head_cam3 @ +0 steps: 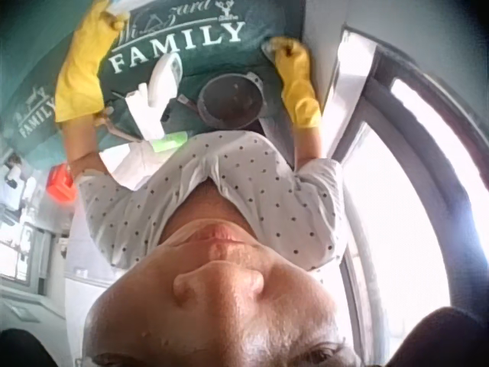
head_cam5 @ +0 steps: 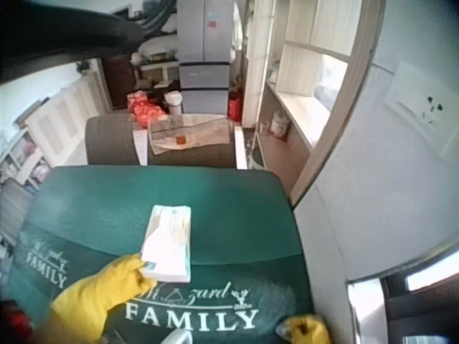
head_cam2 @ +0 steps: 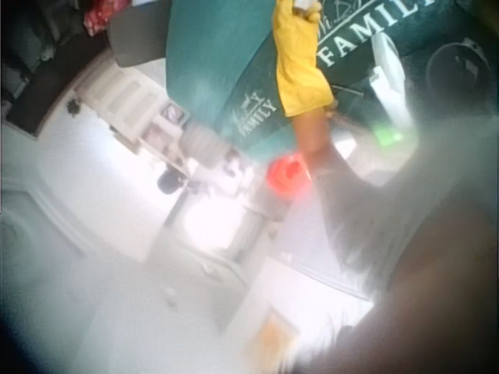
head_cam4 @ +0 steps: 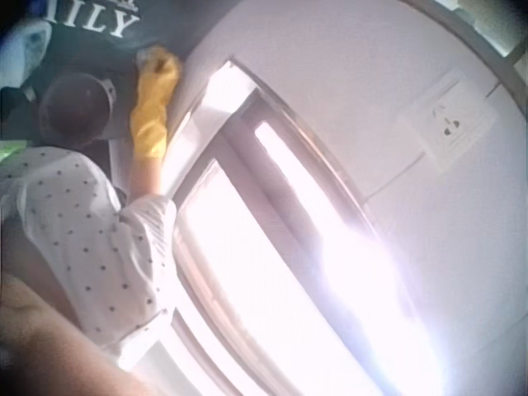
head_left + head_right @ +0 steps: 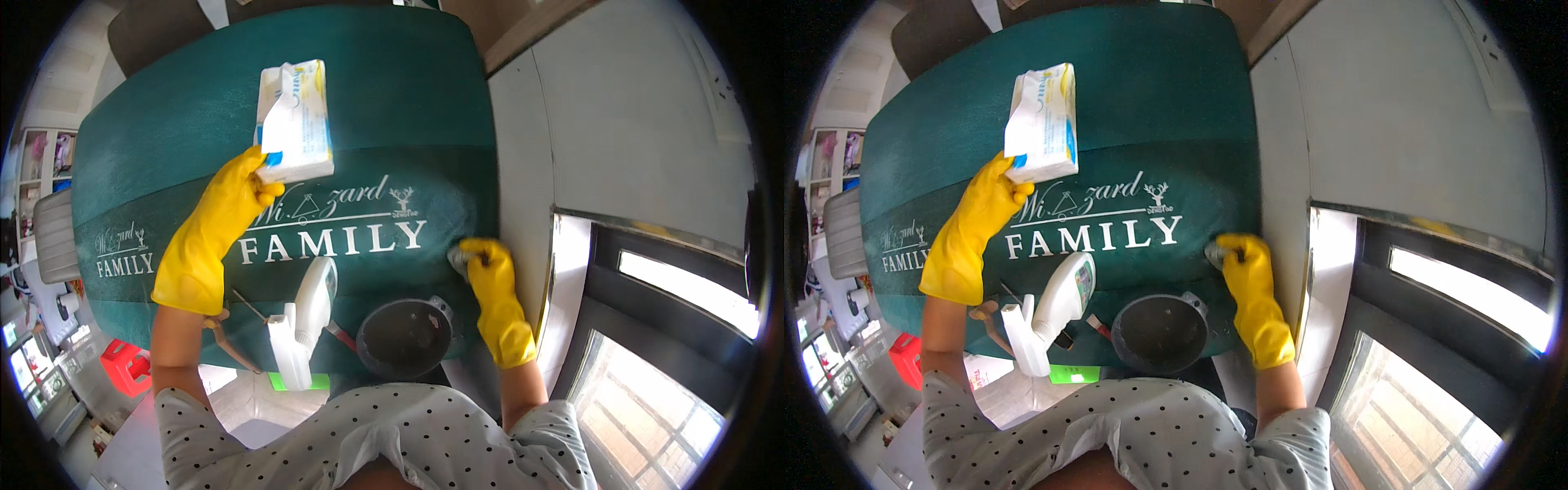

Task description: The person cleans the window frame and sill using a cloth and a bucket of water. They repeatedly wipe the metal frame, dip the cloth into the bucket, and wring it out. The person also moves a box of tissues and a spray bottle on a nearby table. Finally, they walk to a cabinet and retrieve a plastic bag containing a white object.

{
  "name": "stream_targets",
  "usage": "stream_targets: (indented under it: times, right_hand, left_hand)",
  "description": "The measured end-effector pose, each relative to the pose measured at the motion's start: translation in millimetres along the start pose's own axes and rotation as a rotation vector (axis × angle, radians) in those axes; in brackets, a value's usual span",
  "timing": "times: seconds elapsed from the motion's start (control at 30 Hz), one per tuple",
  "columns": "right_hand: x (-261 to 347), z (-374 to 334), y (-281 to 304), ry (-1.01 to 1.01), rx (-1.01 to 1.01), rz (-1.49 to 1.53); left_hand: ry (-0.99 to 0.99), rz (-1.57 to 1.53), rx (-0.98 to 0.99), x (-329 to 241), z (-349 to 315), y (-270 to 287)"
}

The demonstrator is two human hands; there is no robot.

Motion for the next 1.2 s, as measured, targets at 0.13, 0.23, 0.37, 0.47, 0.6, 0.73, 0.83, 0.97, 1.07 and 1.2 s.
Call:
stream_targets:
  times: [0.13, 0.23, 0.37, 0.47, 0.6, 0.73, 0.83, 0.97, 1.07, 1.2]
  right_hand:
    - [66.7, 108.2, -6.2, 0.179, -0.153, -0.127]
    - [76.4, 151.1, -32.7, 0.113, -0.051, -0.168]
    - [64.4, 81.5, -37.1, 0.392, -0.043, -0.151]
    - [52.3, -14.4, -17.1, 0.469, -0.13, -0.102]
    - [3.4, -104.3, 2.3, 0.115, 0.032, -0.158]
    - [5.4, -120.9, 12.4, 0.005, 0.006, -0.177]
    - [21.9, -108.7, 6.7, 0.047, 0.126, -0.407]
    - [18.3, -75.2, 12.3, -0.009, -0.022, -0.191]
    - [100.2, -26.3, -26.4, 0.09, 0.181, 0.092]
    - [191.5, 22.4, -131.3, 0.409, 0.4, -0.064]
  left_hand:
    - [-0.172, 0.342, 0.195, -26.2, 21.4, -48.6]
    - [0.245, -0.061, 0.18, -16.0, 38.3, -92.5]
    - [0.342, -0.062, 0.303, -0.9, 41.8, -141.3]
    - [0.365, -0.001, 0.426, 13.7, 40.9, -172.9]
    - [0.394, 0.03, 0.549, 31.1, 38.6, -199.0]
    - [0.22, 0.402, 0.544, 13.5, 42.1, -192.7]
    - [0.035, 0.422, 0.621, -4.3, 45.5, -160.1]
    - [-0.044, 0.265, 0.27, -50.1, 20.4, -73.3]
    - [-0.155, 0.07, -0.005, -41.4, -19.4, 21.7]
    - [-0.029, -0.053, -0.294, 6.1, -99.0, 77.2]
Point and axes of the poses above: each hand's wrist, its own z-axis towards the middle knuckle, its own y-axis out of the back of the hand, x = y × z, the point moved 10 cm from there along z, towards the middle knuckle, and after that the axes turned 3 degrees about -x, right-handed, at the moved point
